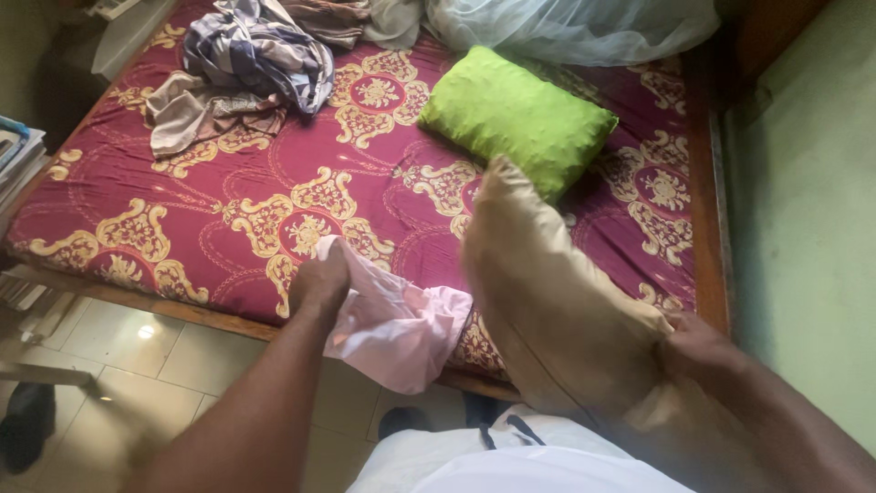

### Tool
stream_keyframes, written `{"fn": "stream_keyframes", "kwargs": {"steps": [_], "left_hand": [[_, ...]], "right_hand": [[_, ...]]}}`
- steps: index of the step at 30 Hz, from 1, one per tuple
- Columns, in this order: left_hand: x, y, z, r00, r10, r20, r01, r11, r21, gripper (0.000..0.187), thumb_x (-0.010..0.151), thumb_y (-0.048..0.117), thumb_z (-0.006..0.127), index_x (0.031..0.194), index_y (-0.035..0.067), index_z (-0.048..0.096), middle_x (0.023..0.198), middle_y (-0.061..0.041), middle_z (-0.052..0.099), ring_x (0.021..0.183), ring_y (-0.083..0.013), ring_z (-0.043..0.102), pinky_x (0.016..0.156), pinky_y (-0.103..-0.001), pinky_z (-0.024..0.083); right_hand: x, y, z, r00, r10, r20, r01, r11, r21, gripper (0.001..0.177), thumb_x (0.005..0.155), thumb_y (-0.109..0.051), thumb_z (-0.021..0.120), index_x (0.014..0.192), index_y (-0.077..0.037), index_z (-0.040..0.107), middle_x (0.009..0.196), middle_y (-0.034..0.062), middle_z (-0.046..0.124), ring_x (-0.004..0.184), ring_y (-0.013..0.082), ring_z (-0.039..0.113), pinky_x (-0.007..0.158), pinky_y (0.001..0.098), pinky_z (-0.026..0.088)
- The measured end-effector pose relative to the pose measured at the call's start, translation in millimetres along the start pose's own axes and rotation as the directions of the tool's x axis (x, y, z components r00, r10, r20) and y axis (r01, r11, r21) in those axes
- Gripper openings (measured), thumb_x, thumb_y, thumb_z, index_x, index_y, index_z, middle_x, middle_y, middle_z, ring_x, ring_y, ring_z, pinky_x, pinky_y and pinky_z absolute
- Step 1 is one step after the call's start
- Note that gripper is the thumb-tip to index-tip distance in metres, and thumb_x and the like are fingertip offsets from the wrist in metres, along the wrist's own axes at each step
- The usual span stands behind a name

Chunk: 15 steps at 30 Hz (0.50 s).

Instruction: The person puts a pink pillowcase on a beige pillow by hand. The person pulls the fabric over the pillow until it is fully enclosed and then places the pillow on a chair.

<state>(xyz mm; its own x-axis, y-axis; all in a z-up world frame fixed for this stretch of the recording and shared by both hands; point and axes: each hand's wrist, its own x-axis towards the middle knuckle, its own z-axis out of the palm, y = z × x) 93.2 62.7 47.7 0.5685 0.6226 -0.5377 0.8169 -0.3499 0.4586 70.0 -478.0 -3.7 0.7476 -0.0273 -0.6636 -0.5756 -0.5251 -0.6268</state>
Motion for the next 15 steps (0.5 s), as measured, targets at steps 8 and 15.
{"fn": "stream_keyframes", "kwargs": {"steps": [8, 15], "left_hand": [[2, -16, 11, 0.944, 0.047, 0.327, 0.082, 0.925, -0.371, 0.073, 0.1, 0.058, 0.038, 0.142, 0.002, 0.056, 0.137, -0.024, 0.066, 0.122, -0.0383, 0.067, 0.098, -0.052, 0.053], [-15, -35, 57, 0.874, 0.324, 0.362, 0.003, 0.74, -0.672, 0.074, 0.099, 0.064, 0.041, 0.143, 0.006, 0.056, 0.133, -0.012, 0.063, 0.117, -0.0249, 0.06, 0.096, -0.043, 0.048]], "right_hand": [[-51, -65, 10, 0.989, -0.032, 0.148, 0.017, 0.994, 0.104, 0.058, 0.075, 0.008, 0.045, 0.128, 0.003, 0.068, 0.091, 0.0206, 0.073, 0.072, 0.0244, 0.065, 0.065, 0.0349, 0.052], [-30, -72, 21, 0.991, 0.012, 0.133, -0.005, 0.998, -0.059, 0.081, 0.069, 0.013, 0.049, 0.148, -0.001, 0.059, 0.137, 0.0384, 0.058, 0.123, 0.048, 0.055, 0.104, 0.0525, 0.041]]}}
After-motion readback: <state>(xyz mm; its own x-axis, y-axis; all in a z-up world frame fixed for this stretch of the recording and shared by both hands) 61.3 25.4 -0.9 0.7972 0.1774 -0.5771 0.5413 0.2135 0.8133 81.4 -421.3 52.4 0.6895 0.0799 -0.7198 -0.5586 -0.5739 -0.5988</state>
